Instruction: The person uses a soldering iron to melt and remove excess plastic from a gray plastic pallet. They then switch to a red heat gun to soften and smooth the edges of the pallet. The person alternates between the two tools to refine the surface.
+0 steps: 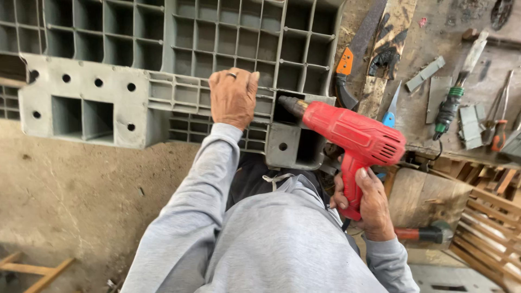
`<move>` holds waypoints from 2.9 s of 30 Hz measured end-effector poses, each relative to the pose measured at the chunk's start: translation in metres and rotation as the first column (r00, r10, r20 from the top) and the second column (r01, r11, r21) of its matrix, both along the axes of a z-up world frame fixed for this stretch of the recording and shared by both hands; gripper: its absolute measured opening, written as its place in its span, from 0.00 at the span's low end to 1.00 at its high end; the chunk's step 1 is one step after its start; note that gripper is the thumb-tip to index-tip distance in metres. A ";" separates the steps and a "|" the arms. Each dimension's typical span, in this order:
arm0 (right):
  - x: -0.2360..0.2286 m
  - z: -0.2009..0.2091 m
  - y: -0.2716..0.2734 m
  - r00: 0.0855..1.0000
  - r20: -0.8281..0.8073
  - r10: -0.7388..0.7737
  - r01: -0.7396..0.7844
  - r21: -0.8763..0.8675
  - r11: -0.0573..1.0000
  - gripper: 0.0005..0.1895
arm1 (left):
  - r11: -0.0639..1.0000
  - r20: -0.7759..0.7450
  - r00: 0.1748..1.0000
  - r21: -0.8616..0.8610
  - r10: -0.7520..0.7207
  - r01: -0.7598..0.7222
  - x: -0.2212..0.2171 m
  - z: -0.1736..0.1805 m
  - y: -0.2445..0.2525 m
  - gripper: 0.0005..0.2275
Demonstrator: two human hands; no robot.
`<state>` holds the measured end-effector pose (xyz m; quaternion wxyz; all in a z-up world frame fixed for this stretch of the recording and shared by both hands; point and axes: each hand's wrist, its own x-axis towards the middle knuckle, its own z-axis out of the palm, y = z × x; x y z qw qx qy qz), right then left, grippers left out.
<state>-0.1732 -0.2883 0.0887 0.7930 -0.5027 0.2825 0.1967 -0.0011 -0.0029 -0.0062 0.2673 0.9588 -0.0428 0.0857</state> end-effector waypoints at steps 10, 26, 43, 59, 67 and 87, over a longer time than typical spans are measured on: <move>0.017 -0.012 -0.034 0.987 0.042 0.158 -0.159 0.040 0.986 0.25 | 0.973 0.330 0.915 -0.052 0.231 -0.227 -0.018 -0.018 -0.012 0.06; 0.017 -0.038 -0.049 0.945 0.206 0.255 -0.261 0.000 0.965 0.20 | 0.745 -0.225 0.853 -0.418 0.470 -0.521 -0.157 -0.030 -0.103 0.20; 0.018 -0.051 -0.060 0.921 0.228 0.316 -0.316 -0.036 0.948 0.19 | 0.690 -0.146 0.886 -0.576 0.440 -0.438 -0.160 -0.040 -0.103 0.19; 0.014 -0.037 -0.055 0.906 0.253 0.339 -0.326 -0.093 0.941 0.19 | 0.629 -0.036 0.856 -0.662 0.516 -0.407 -0.163 -0.042 -0.109 0.15; 0.018 -0.030 -0.054 0.892 0.252 0.376 -0.355 -0.126 0.927 0.18 | 0.549 -0.162 0.864 -0.713 0.476 -0.436 -0.164 -0.036 -0.107 0.16; 0.021 -0.037 -0.058 0.913 0.222 0.342 -0.333 -0.079 0.940 0.21 | 0.633 0.001 0.870 -0.686 0.493 -0.358 -0.162 -0.048 -0.105 0.13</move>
